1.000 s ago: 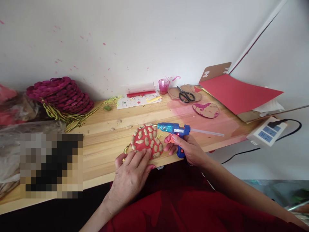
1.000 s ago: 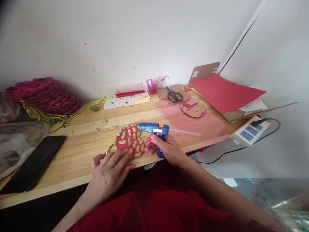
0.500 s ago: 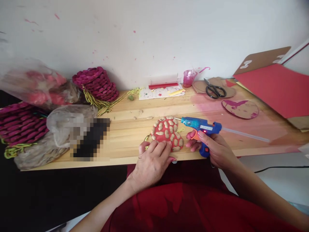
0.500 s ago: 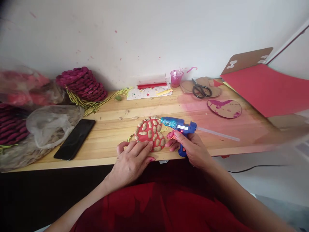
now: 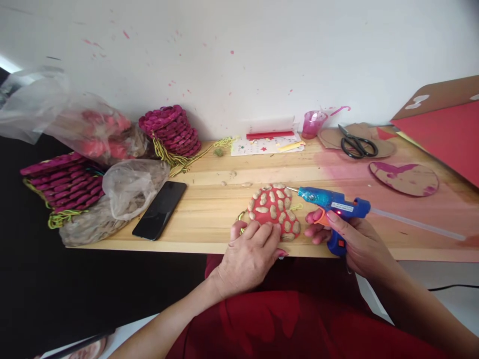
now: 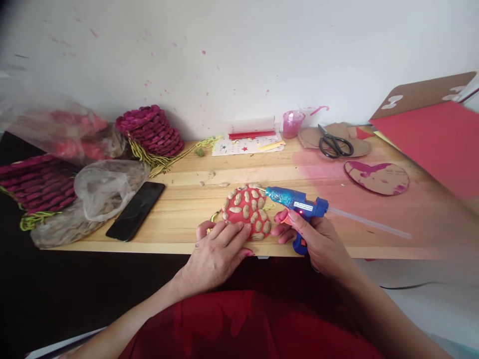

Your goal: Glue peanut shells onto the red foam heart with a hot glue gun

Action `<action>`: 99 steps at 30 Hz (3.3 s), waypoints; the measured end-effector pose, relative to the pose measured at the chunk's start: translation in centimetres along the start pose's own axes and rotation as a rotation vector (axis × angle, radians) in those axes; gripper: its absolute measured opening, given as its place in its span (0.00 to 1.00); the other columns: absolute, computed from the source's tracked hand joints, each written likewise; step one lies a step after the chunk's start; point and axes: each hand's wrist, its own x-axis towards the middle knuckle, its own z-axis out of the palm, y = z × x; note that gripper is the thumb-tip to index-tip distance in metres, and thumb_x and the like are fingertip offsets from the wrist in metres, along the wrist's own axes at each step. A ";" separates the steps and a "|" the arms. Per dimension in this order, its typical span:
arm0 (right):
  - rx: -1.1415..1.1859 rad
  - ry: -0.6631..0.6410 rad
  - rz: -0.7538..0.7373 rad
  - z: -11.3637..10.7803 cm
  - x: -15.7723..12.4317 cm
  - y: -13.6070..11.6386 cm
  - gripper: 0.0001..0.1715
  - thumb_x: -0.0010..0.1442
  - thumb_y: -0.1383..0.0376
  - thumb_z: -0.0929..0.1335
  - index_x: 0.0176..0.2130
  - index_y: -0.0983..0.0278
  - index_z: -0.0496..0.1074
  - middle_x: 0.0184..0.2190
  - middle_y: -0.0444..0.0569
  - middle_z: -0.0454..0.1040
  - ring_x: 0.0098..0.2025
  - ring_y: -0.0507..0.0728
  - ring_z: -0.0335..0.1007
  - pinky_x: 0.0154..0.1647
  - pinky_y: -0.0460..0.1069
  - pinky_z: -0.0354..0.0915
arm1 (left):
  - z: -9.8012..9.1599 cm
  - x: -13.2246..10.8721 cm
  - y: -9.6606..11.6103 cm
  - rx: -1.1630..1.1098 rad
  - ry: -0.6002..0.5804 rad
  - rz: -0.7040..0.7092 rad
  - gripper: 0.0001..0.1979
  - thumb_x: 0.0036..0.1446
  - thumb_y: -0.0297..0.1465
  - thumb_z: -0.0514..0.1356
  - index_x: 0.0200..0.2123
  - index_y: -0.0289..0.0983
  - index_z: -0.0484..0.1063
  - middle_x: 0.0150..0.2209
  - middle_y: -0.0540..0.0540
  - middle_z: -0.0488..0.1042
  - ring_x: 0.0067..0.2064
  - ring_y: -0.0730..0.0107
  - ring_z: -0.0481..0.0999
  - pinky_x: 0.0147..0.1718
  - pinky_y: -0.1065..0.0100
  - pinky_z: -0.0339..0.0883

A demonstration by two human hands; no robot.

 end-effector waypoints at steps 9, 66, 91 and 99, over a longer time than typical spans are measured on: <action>-0.015 -0.004 -0.016 -0.6 0.3 0.7 0.19 0.56 0.48 0.75 0.33 0.60 0.80 0.28 0.50 0.82 0.26 0.55 0.77 0.29 0.46 0.72 | 0.0 0.1 0.0 -0.010 -0.023 -0.012 0.19 0.72 0.40 0.52 0.58 0.35 0.68 0.51 0.43 0.77 0.48 0.60 0.73 0.48 0.55 0.56; 0.001 -0.061 -0.011 -0.2 0.1 -0.1 0.21 0.57 0.46 0.74 0.34 0.62 0.80 0.31 0.51 0.83 0.30 0.56 0.79 0.28 0.46 0.73 | -0.3 0.4 -0.4 -0.018 0.005 -0.004 0.15 0.69 0.36 0.57 0.55 0.36 0.73 0.48 0.44 0.80 0.45 0.62 0.76 0.44 0.57 0.54; 0.005 -0.082 0.008 -0.4 0.1 -0.1 0.18 0.61 0.48 0.72 0.36 0.59 0.81 0.34 0.49 0.82 0.32 0.55 0.79 0.31 0.47 0.73 | -2.6 0.1 -6.8 -0.557 0.406 -0.599 0.14 0.58 0.30 0.68 0.48 0.42 0.80 0.44 0.46 0.78 0.39 0.70 0.78 0.48 0.60 0.75; -0.025 -0.076 0.081 -1.1 0.1 -0.1 0.18 0.61 0.48 0.72 0.37 0.60 0.82 0.31 0.49 0.83 0.28 0.56 0.78 0.33 0.47 0.72 | -3.3 1.8 -10.0 -0.390 0.264 -0.515 0.05 0.60 0.32 0.66 0.38 0.40 0.82 0.36 0.47 0.83 0.37 0.67 0.81 0.39 0.66 0.75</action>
